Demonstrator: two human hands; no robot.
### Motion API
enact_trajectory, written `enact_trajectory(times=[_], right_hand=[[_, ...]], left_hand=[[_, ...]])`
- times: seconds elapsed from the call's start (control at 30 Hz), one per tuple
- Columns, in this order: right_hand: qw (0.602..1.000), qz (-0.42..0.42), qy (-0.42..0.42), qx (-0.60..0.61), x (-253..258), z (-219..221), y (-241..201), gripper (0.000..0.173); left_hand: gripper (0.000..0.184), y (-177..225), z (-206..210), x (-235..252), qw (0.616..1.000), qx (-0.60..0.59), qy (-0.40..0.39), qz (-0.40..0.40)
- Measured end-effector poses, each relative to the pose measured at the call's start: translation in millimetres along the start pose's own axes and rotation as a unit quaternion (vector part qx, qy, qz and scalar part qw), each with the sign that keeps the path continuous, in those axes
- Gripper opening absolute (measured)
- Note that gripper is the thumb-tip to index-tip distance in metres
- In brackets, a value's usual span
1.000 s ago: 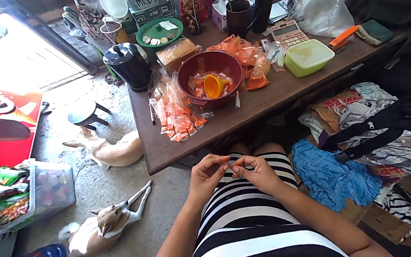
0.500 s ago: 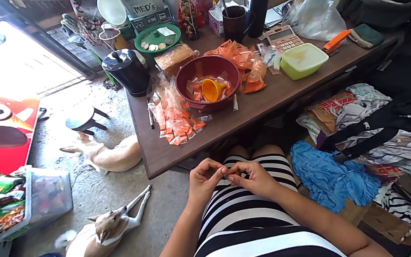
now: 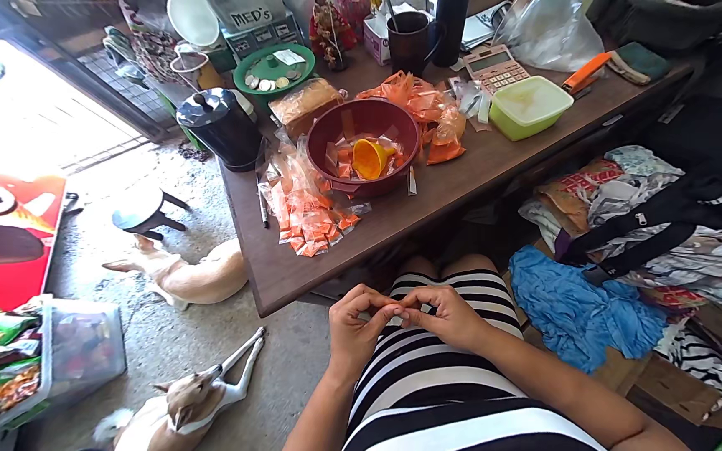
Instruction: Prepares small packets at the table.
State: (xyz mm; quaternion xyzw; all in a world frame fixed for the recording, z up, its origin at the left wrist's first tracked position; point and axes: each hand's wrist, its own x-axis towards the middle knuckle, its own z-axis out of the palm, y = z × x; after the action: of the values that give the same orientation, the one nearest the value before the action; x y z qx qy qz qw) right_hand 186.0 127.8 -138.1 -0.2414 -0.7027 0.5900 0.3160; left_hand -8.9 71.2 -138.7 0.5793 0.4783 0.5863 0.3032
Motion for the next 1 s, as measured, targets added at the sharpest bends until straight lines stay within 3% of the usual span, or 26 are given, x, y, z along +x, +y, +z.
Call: enact_trajectory(times=[0.13, 0.27, 0.4, 0.6, 0.77, 0.87, 1.0], right_hand=[[1.000, -0.007, -0.003, -0.023, -1.2, 0.2, 0.5, 0.023], [1.000, -0.004, 0.008, -0.018, -2.0, -1.4, -0.3, 0.021], [0.999, -0.005, 0.035, -0.003, -2.8, -5.0, -1.6, 0.019], [0.999, -0.017, 0.036, 0.003, -3.5, -3.5, -0.2, 0.018], [0.999, -0.020, 0.024, -0.011, -4.3, -2.2, -1.5, 0.020], [0.999, -0.018, 0.023, -0.013, -4.0, -2.1, -2.0, 0.020], [0.999, -0.016, 0.034, -0.001, -4.0, -4.0, -2.1, 0.019]], left_hand=[[0.019, 0.9, 1.4, -1.1, 1.000, 0.017, 0.009, -0.004], [0.009, 0.4, -2.0, -1.2, 0.999, -0.037, -0.036, -0.018], [0.013, 3.4, -5.2, -0.2, 0.994, -0.073, -0.071, -0.029], [0.007, -2.0, -0.2, -2.3, 0.997, -0.050, -0.042, -0.031], [0.033, -3.7, 8.6, -2.1, 0.995, 0.088, -0.050, 0.016], [0.046, -4.8, 13.5, -3.4, 0.994, 0.105, -0.034, 0.017], [0.019, -7.2, 8.7, -5.1, 0.997, -0.057, -0.026, -0.041]])
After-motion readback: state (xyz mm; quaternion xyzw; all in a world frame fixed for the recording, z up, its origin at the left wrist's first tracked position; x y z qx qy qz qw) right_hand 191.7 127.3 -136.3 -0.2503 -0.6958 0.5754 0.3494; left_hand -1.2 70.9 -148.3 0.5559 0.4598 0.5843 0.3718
